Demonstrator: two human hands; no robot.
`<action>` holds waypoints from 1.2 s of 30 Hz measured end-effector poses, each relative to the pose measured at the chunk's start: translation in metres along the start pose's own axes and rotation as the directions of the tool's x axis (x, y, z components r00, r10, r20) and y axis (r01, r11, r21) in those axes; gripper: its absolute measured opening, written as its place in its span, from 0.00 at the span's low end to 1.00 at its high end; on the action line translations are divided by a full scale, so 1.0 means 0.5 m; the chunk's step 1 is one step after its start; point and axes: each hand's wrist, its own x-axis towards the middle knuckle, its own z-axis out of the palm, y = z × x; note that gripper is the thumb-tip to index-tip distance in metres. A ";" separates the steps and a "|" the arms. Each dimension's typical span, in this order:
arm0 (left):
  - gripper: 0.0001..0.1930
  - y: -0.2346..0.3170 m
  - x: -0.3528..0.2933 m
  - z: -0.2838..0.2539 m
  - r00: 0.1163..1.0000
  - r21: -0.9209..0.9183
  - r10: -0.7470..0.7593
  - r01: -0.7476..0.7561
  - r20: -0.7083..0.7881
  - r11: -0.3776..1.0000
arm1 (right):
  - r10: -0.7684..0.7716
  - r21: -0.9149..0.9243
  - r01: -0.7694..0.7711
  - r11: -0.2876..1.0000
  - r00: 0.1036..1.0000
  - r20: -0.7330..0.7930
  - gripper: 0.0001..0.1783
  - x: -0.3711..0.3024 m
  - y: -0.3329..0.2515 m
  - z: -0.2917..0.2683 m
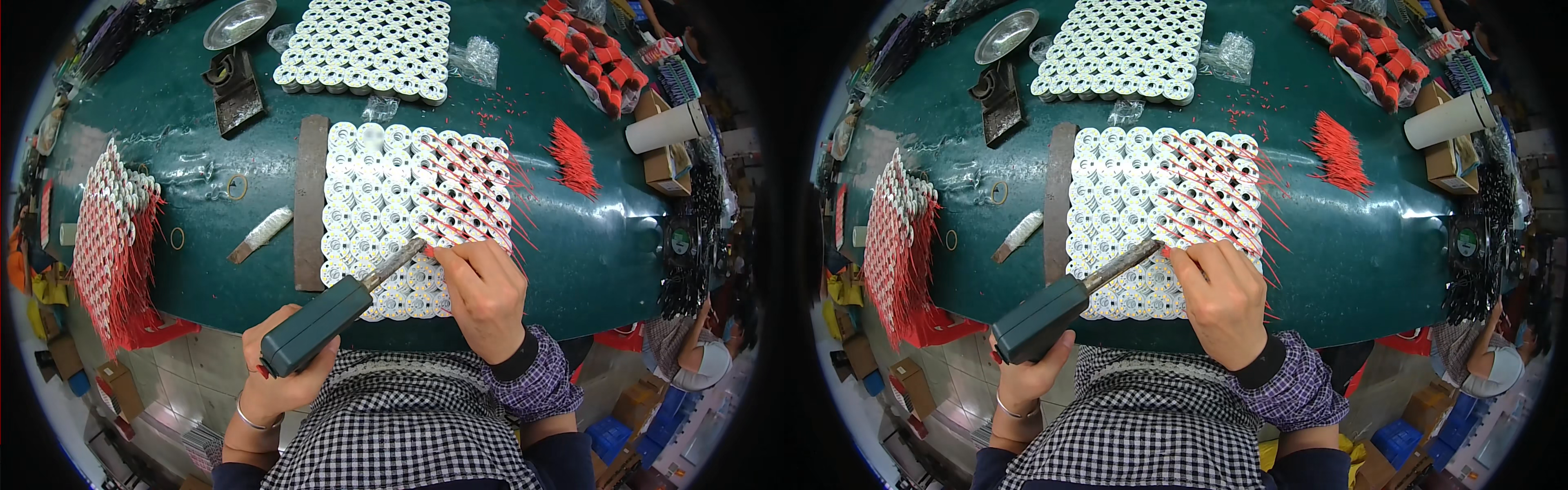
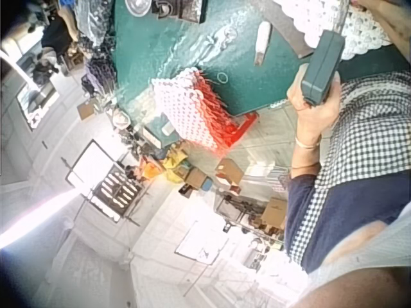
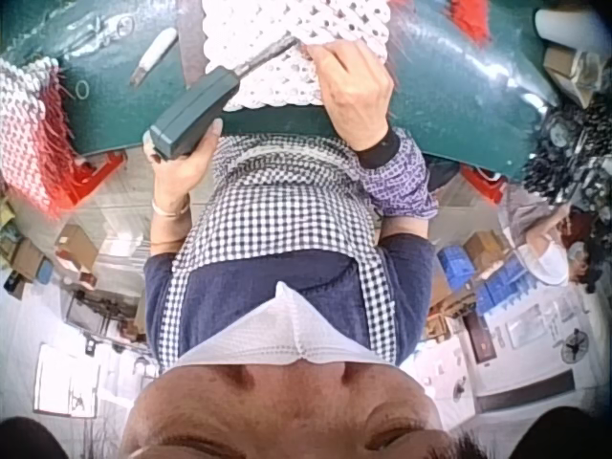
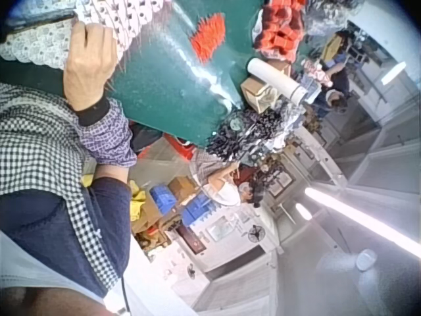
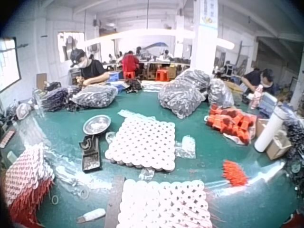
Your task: The person solders wires onto circular LED boards using a soldering gun.
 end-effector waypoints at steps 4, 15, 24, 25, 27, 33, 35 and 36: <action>0.07 -0.005 -0.001 -0.002 1.000 0.017 0.023 -0.024 0.004 1.000 | -0.017 -0.017 0.017 1.000 1.000 0.003 0.13 -0.003 0.002 0.002; 0.12 -0.012 -0.030 -0.004 0.993 -0.030 -0.068 0.065 -0.101 0.997 | 0.001 -0.020 -0.002 1.000 1.000 -0.018 0.12 -0.007 0.000 0.005; 0.12 -0.015 -0.036 -0.014 0.995 -0.011 -0.066 0.065 -0.080 0.998 | -0.085 -0.055 0.083 0.995 0.996 -0.031 0.11 -0.007 -0.008 0.004; 0.12 -0.015 -0.034 -0.014 0.995 -0.012 -0.066 0.065 -0.080 0.998 | -0.078 -0.055 0.077 0.995 0.997 -0.020 0.12 -0.008 -0.008 0.004; 0.12 -0.014 -0.033 -0.013 0.997 -0.003 -0.029 0.029 -0.069 1.000 | -0.073 -0.054 0.073 0.996 0.997 -0.009 0.12 -0.010 -0.007 0.006; 0.10 -0.013 -0.027 -0.012 0.999 -0.009 -0.010 0.010 -0.033 1.000 | -0.069 -0.056 0.068 0.996 0.998 -0.005 0.11 -0.008 -0.010 0.007; 0.10 -0.012 -0.028 -0.013 0.999 -0.003 -0.020 0.020 -0.025 1.000 | -0.059 -0.055 0.059 0.997 0.998 -0.003 0.11 -0.007 -0.012 0.007; 0.09 -0.012 -0.028 -0.014 0.999 0.004 -0.029 0.029 -0.017 1.000 | -0.059 -0.055 0.059 0.997 0.998 -0.003 0.11 -0.007 -0.012 0.007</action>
